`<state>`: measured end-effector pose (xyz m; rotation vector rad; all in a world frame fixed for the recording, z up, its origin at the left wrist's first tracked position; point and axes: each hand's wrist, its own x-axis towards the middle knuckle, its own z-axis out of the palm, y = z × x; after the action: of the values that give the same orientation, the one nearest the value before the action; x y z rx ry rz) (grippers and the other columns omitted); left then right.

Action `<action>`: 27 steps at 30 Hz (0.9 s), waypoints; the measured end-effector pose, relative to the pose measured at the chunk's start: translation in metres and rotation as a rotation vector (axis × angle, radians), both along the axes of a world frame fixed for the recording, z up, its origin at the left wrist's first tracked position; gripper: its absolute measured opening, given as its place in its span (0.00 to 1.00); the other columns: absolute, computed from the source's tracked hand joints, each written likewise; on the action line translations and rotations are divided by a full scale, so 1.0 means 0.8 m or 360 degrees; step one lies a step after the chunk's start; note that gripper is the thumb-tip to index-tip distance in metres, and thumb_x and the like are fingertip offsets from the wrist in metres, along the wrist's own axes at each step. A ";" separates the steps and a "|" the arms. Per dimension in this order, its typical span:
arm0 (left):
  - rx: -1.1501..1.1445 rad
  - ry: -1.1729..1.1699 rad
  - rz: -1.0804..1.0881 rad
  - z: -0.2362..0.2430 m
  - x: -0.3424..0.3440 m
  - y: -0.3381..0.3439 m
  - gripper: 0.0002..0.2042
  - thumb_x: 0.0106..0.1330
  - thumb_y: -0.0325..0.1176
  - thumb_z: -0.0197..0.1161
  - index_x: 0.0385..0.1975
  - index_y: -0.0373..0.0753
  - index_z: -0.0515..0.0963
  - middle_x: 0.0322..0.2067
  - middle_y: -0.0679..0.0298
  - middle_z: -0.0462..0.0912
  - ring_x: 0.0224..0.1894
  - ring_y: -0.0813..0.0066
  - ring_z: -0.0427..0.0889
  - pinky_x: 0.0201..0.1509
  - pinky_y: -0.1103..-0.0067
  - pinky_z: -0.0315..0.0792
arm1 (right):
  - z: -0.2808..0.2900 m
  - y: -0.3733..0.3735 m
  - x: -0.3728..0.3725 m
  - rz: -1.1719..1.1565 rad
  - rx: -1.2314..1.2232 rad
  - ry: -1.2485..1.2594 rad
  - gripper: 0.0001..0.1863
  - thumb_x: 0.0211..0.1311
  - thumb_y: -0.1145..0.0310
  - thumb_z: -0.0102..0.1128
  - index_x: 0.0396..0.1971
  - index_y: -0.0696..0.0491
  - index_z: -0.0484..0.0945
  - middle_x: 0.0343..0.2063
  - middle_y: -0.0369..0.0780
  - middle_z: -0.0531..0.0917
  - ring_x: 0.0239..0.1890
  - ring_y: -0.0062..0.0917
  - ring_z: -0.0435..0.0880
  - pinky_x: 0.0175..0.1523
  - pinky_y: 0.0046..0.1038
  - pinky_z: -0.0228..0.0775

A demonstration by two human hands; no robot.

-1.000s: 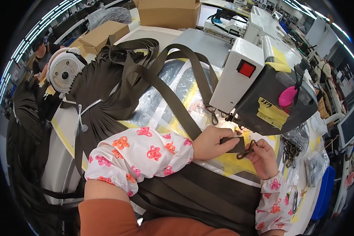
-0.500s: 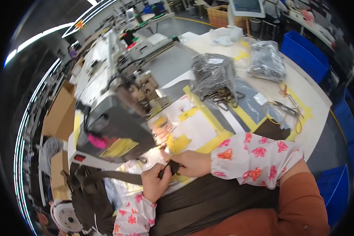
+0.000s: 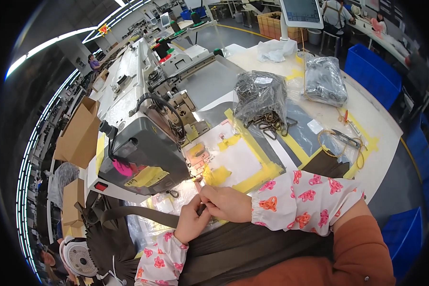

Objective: Operating an industrial sewing machine to assemble textile straps and buckles.

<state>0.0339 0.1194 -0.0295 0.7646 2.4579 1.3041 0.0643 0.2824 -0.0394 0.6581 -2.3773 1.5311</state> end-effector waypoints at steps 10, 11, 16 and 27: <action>-0.0162 0.0612 0.0051 0.012 0.011 0.008 0.08 0.49 0.32 0.63 0.23 0.36 0.72 0.16 0.56 0.76 0.19 0.58 0.77 0.21 0.72 0.69 | 0.013 0.009 0.002 0.0317 -0.0036 -0.0883 0.21 0.63 0.54 0.43 0.33 0.61 0.67 0.18 0.43 0.77 0.17 0.27 0.78 0.24 0.27 0.69; -0.0162 0.0616 0.0060 0.013 0.013 0.010 0.08 0.49 0.32 0.63 0.23 0.36 0.72 0.16 0.56 0.76 0.19 0.58 0.77 0.21 0.72 0.69 | 0.014 0.009 0.002 0.0382 -0.0056 -0.0941 0.25 0.63 0.50 0.40 0.32 0.61 0.68 0.15 0.44 0.77 0.14 0.30 0.77 0.23 0.30 0.67; 0.0002 0.0778 -0.0069 0.014 0.012 0.005 0.09 0.52 0.32 0.62 0.30 0.36 0.74 0.17 0.56 0.77 0.18 0.64 0.78 0.22 0.76 0.69 | 0.012 0.009 0.001 0.0209 -0.0323 -0.1089 0.21 0.63 0.56 0.39 0.26 0.61 0.70 0.12 0.42 0.75 0.12 0.26 0.75 0.19 0.27 0.66; 0.0339 -0.0050 0.0050 0.006 0.003 -0.005 0.07 0.62 0.30 0.56 0.34 0.32 0.73 0.17 0.67 0.75 0.21 0.87 0.70 0.25 0.87 0.65 | 0.020 0.018 0.001 0.0329 -0.0390 -0.1117 0.17 0.62 0.62 0.37 0.26 0.61 0.69 0.10 0.40 0.73 0.11 0.22 0.73 0.18 0.24 0.64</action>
<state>0.0365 0.1154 -0.0250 0.7499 2.3413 1.5956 0.0649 0.2966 -0.0237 0.3492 -2.5517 2.4172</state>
